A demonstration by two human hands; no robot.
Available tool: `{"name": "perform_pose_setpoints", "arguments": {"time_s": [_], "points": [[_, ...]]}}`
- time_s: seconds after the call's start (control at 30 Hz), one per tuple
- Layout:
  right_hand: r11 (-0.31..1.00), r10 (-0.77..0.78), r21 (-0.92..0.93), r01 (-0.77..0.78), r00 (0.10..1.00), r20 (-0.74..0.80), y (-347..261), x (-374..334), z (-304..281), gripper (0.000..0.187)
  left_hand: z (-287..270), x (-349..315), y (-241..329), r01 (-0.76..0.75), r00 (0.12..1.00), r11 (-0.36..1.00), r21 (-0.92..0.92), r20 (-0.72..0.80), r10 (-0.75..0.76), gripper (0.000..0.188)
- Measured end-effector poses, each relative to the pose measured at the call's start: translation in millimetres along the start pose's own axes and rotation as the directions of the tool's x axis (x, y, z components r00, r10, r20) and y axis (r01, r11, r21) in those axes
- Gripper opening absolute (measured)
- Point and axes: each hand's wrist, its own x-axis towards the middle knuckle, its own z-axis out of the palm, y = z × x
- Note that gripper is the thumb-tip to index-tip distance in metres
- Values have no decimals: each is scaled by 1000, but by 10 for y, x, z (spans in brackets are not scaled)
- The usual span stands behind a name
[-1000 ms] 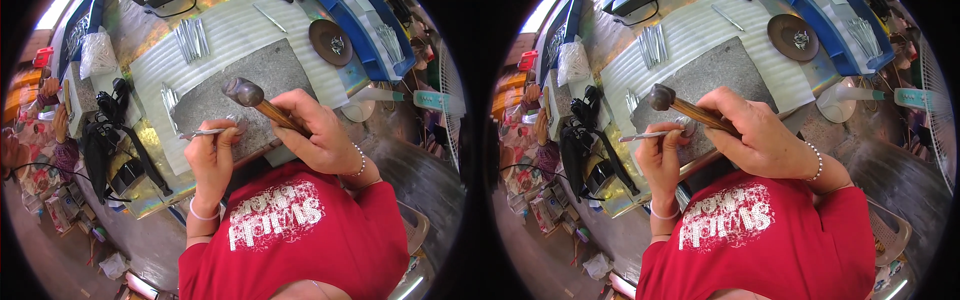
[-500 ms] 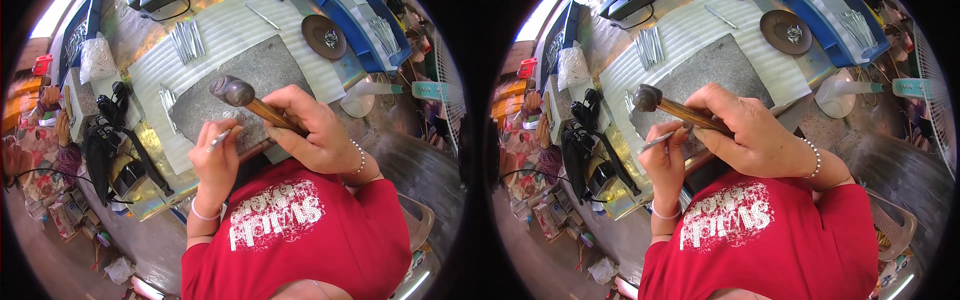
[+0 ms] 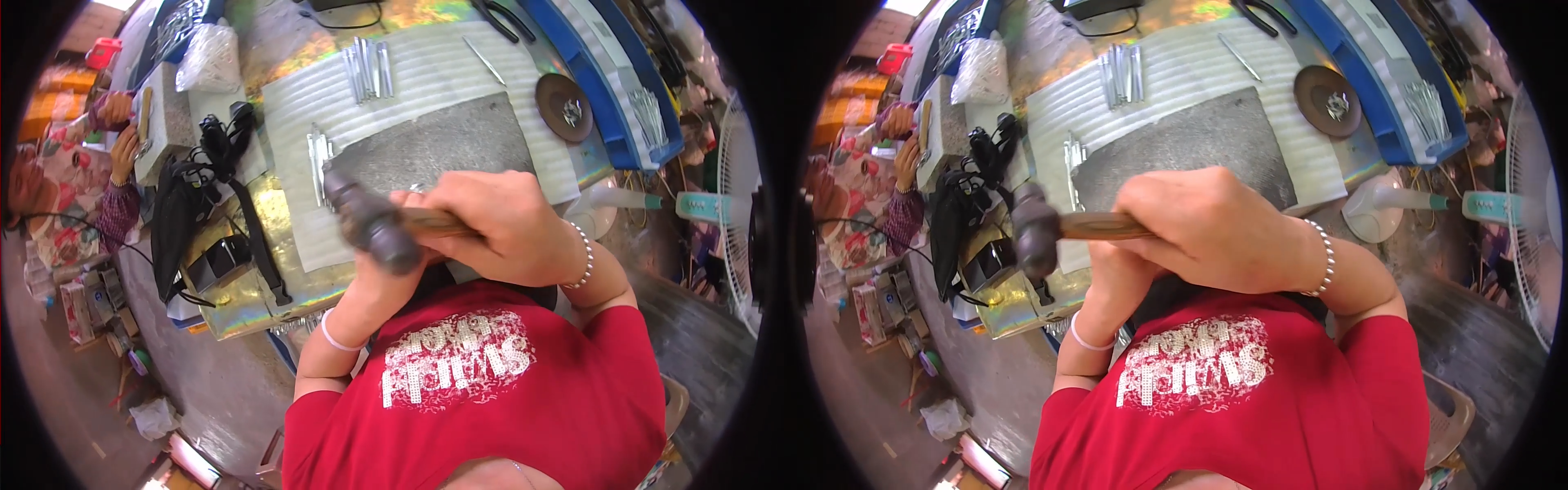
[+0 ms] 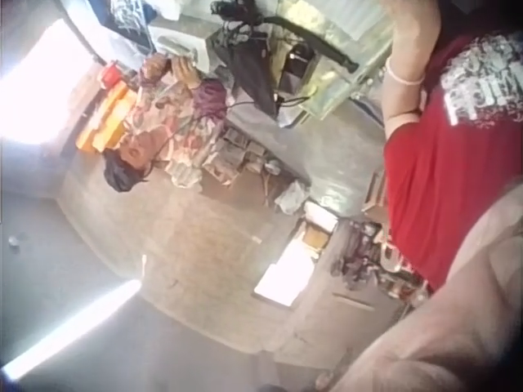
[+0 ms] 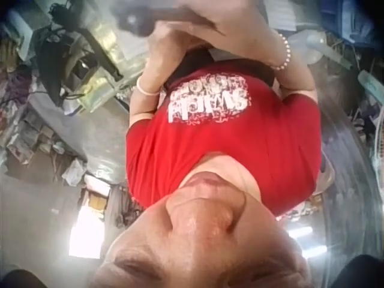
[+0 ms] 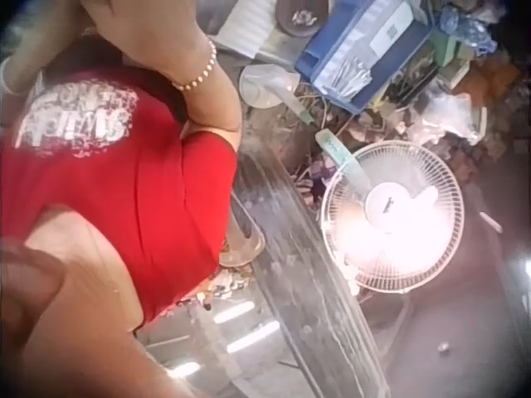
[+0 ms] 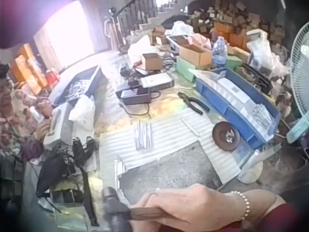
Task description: Hammering and shaping small metal tubes on a workbench using a punch and hammer.
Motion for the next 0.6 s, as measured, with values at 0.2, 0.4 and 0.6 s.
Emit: {"name": "perform_pose_setpoints", "arguments": {"time_s": [0.2,0.4,0.6], "points": [[930,312,222,-291,948,-65,-239,-264,-249,40,65,52,-42,5,994,998,59,-110,2,19],[976,215,-70,-207,968,131,-468,-283,-477,50,71,40,-94,11,996,1000,1,-91,-11,17],[953,211,-253,-169,966,150,-488,-268,-458,53,52,74,-64,2,995,1000,-4,-101,-3,18]]}}
